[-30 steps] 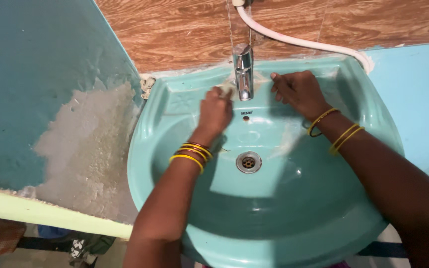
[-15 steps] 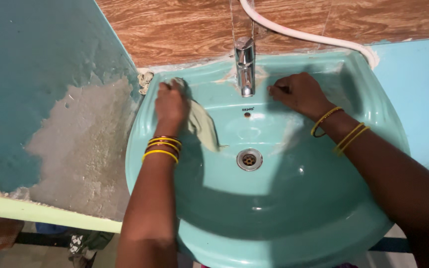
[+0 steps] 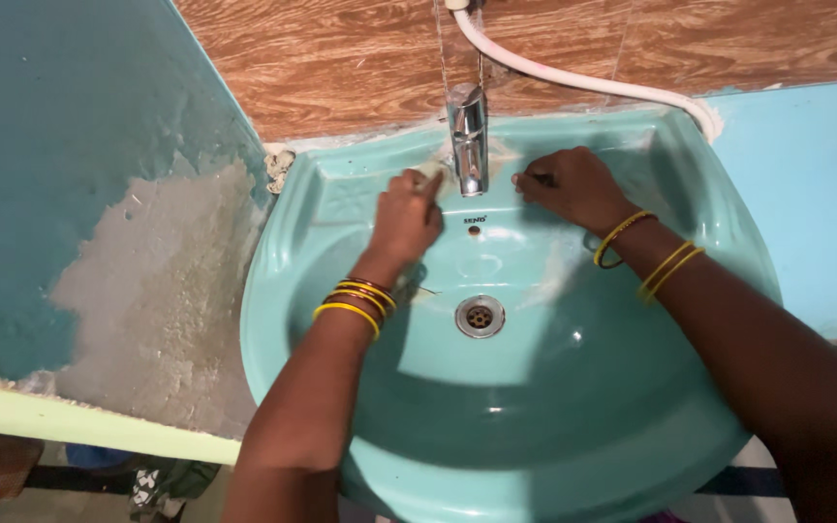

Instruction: The person cleans a light blue bathroom sink using a light green cloth. They wipe the basin, the faucet, and the surrounding countertop area while water runs from the tap. The person repeatedly wets and wrings the cloth to continue scrubbing the surfaces.

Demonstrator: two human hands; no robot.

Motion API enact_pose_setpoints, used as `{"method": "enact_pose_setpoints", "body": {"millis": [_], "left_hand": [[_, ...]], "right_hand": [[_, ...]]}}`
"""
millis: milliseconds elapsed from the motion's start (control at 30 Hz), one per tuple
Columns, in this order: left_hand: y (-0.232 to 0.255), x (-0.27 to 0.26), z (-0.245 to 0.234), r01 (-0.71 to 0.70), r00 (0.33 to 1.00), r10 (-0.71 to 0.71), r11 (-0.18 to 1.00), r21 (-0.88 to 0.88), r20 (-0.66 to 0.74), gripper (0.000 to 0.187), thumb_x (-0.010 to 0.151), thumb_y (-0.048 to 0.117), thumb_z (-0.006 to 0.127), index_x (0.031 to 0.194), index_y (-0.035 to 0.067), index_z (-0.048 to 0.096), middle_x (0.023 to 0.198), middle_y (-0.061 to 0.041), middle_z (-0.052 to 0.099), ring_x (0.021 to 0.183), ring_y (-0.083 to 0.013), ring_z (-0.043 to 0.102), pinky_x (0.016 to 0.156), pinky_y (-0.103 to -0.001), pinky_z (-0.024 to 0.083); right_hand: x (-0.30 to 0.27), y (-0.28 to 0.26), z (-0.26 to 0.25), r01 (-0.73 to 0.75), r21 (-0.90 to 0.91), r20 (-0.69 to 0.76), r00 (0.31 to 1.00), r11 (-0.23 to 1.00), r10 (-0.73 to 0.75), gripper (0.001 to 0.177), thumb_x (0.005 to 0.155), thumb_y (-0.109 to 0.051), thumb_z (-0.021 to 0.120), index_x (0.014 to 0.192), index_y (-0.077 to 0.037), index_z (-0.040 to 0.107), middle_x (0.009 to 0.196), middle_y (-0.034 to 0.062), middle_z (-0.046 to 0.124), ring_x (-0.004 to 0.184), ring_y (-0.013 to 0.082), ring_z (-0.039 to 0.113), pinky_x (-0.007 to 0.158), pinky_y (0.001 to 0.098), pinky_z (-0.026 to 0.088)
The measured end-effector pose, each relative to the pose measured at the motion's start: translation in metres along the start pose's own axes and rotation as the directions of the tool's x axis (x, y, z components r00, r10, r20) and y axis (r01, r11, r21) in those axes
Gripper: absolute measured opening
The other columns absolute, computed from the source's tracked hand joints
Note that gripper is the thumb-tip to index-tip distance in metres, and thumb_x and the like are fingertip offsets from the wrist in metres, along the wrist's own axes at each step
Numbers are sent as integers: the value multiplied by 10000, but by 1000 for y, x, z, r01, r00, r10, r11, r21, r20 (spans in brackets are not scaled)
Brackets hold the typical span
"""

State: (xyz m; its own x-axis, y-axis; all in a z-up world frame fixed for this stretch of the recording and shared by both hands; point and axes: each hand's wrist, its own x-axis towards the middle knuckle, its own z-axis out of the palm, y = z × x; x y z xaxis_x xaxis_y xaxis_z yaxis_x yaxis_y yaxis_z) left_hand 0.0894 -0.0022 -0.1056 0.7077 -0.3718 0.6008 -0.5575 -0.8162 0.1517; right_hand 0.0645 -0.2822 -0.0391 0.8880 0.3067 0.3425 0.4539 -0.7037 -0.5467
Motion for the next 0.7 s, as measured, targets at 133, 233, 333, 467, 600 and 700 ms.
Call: {"method": "enact_pose_setpoints", "body": {"millis": [133,233,333,467,600,700], "left_hand": [[28,0,-14,-30,991,39,997,-69,128,506,807,97,659,1313,99,676,1162,-164,609,1072,-359,586,832,-489,510],[15,3,-14,55,992,-56,998,15,117,547,812,88,638,1358,114,655,1195,-175,605,1078,-365,587,846,-501,513],[-29,1,-13,176,975,-198,965,194,100,564,824,121,654,1385,92,609,1231,-221,576,1104,-404,574,833,-531,507],[-93,-8,-25,419,877,-470,848,325,97,523,971,172,603,1491,159,546,1303,-188,581,1236,-376,565,979,-511,517],[-100,-8,-24,466,865,-501,821,330,27,675,800,183,688,1450,120,516,1280,-197,557,1194,-396,534,943,-564,458],[-78,-6,-13,353,929,-371,887,299,3,642,831,228,707,1426,63,531,1267,-233,562,1156,-421,549,915,-570,457]], "right_hand": [[-3,-3,1,-30,-26,-4,1000,999,30,350,935,-409,661,922,-89,802,727,122,731,616,278,686,641,403,531],[-4,-3,2,-4,-109,-11,1000,994,2,358,956,-415,658,917,-90,803,712,136,708,607,312,651,631,435,512],[-5,-1,3,-7,-135,-2,1000,991,7,364,963,-414,660,905,-82,798,689,137,691,599,317,636,620,441,501],[-4,-4,1,-25,-95,14,1000,995,27,344,952,-401,657,905,-93,801,665,117,696,561,281,643,608,418,506],[-2,-6,1,-46,-83,40,998,995,49,345,955,-395,655,895,-91,807,655,116,699,553,264,642,606,406,508],[0,-3,0,-20,-53,33,999,998,22,330,952,-374,663,917,-78,804,690,117,712,565,249,657,609,388,517]]}}
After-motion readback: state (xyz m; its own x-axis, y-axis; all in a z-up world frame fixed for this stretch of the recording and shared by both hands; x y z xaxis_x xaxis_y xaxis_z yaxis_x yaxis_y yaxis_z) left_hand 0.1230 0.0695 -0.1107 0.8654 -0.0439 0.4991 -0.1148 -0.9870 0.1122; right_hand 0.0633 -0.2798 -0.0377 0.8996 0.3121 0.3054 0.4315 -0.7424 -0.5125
